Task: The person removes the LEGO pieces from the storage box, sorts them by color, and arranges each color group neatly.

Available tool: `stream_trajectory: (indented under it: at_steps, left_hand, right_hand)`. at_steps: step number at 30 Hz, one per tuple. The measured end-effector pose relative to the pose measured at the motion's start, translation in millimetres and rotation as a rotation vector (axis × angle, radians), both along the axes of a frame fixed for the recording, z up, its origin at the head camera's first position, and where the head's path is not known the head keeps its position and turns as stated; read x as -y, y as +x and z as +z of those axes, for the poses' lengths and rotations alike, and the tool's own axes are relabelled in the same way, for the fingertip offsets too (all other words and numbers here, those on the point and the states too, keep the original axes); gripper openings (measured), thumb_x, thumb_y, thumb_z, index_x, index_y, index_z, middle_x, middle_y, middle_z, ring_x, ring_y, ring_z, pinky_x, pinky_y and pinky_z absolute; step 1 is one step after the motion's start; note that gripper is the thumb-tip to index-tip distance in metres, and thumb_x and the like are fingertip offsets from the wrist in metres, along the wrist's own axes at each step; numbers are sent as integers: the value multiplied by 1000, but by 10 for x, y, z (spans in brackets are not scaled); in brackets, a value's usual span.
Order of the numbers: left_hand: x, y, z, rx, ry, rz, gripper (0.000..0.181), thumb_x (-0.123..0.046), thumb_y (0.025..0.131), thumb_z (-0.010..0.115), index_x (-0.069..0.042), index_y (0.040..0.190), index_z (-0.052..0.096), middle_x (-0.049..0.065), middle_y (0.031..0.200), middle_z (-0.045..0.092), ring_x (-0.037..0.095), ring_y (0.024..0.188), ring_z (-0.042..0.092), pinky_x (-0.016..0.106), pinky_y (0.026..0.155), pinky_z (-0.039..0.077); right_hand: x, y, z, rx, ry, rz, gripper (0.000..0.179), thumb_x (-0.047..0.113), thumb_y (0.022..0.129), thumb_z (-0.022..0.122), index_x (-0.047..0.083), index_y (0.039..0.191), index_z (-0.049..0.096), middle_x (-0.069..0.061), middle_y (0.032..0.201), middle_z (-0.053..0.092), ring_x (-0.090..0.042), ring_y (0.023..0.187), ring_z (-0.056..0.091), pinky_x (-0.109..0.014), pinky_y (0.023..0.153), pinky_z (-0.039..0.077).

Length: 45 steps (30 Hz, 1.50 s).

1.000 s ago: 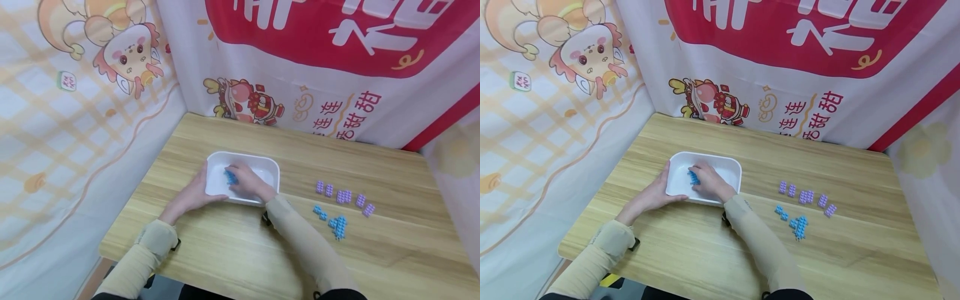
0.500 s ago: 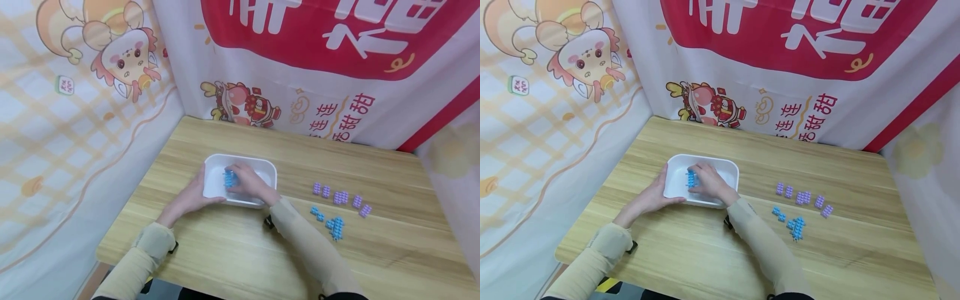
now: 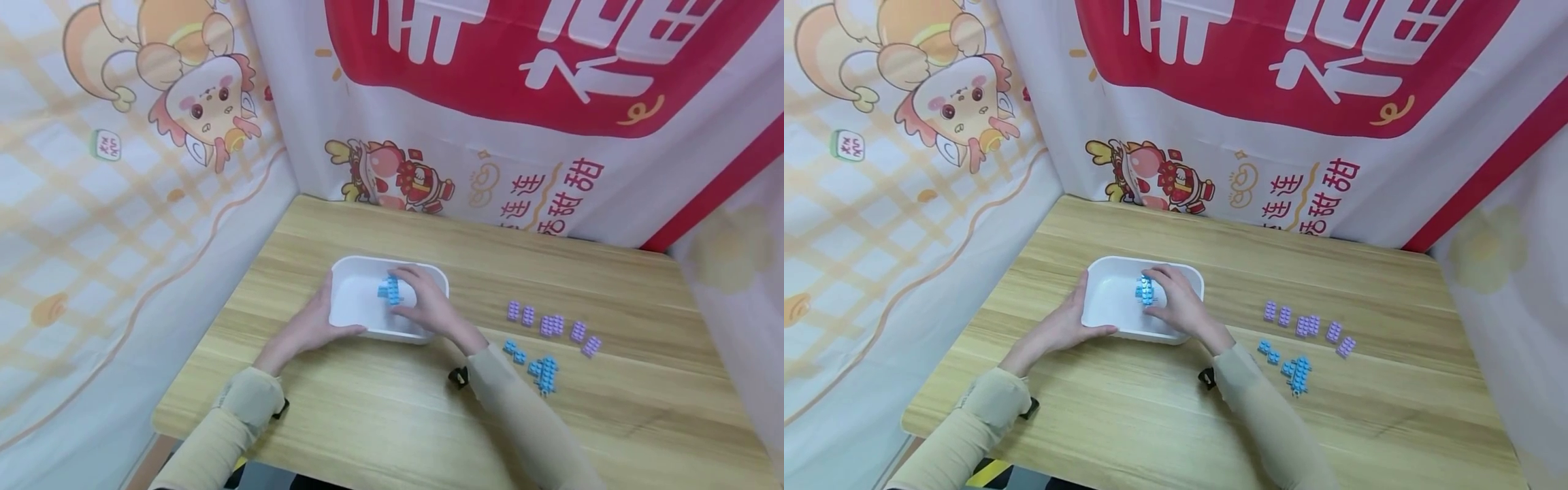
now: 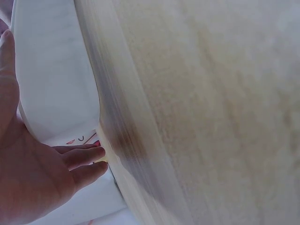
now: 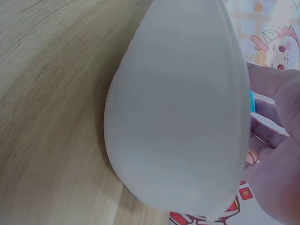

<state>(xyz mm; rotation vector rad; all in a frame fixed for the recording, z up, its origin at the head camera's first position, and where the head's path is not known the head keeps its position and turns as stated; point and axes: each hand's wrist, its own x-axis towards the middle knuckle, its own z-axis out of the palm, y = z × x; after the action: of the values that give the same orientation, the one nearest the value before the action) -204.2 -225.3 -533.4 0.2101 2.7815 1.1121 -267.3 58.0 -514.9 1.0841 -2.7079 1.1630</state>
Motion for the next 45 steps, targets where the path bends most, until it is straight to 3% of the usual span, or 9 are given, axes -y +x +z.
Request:
stream_trajectory:
  at_steps: [4, 10, 18, 27, 35, 45]
  left_hand:
    - [-11, -5, 0, 0, 4, -3, 152, -62, 81, 93, -15, 176, -16, 26, 178, 28, 48, 160, 42, 66, 131, 38]
    - [-14, -8, -22, -9, 10, -5, 153, -62, 81, 94, -17, 176, -17, 25, 178, 29, 47, 160, 41, 66, 132, 37]
    - [-7, -11, -33, -45, 43, -12, 152, -58, 78, 96, -17, 177, -13, 24, 174, 37, 47, 156, 46, 67, 130, 39]
    - [5, -7, -47, -61, 42, -29, 152, -58, 79, 96, -16, 177, -12, 24, 178, 31, 47, 161, 39, 67, 133, 33]
    - [29, -21, -35, -92, 53, -43, 150, -57, 78, 97, -13, 177, -7, 24, 175, 35, 47, 159, 43, 69, 131, 36]
    - [6, -23, -35, -94, 66, -48, 149, -57, 79, 97, -13, 177, -6, 23, 175, 36, 47, 158, 44, 69, 131, 36]
  right_hand:
    - [-72, 76, 78, 23, 6, -17, 77, 16, 90, 92, 5, 158, 57, -21, 161, 56, -42, 150, 54, -59, 126, 49]
    - [-224, 170, 115, 32, -31, -18, 76, 14, 89, 92, 2, 156, 57, -22, 162, 54, -40, 142, 59, -53, 111, 62]
    - [-445, 311, 175, 51, -85, -9, 79, 17, 88, 94, 10, 158, 58, -15, 163, 58, -37, 136, 65, -56, 109, 62]
    - [-784, 576, 175, 73, -114, -61, 81, 15, 84, 96, 9, 156, 59, -15, 160, 61, -36, 140, 62, -58, 110, 61]
    - [-1115, 734, 71, 40, -128, -110, 82, 7, 81, 96, 6, 154, 60, -21, 160, 60, -40, 142, 62, -61, 106, 63]
    - [-1549, 912, -135, -15, -74, -248, 83, 5, 79, 97, 10, 153, 61, -16, 159, 62, -32, 135, 66, -50, 100, 66]
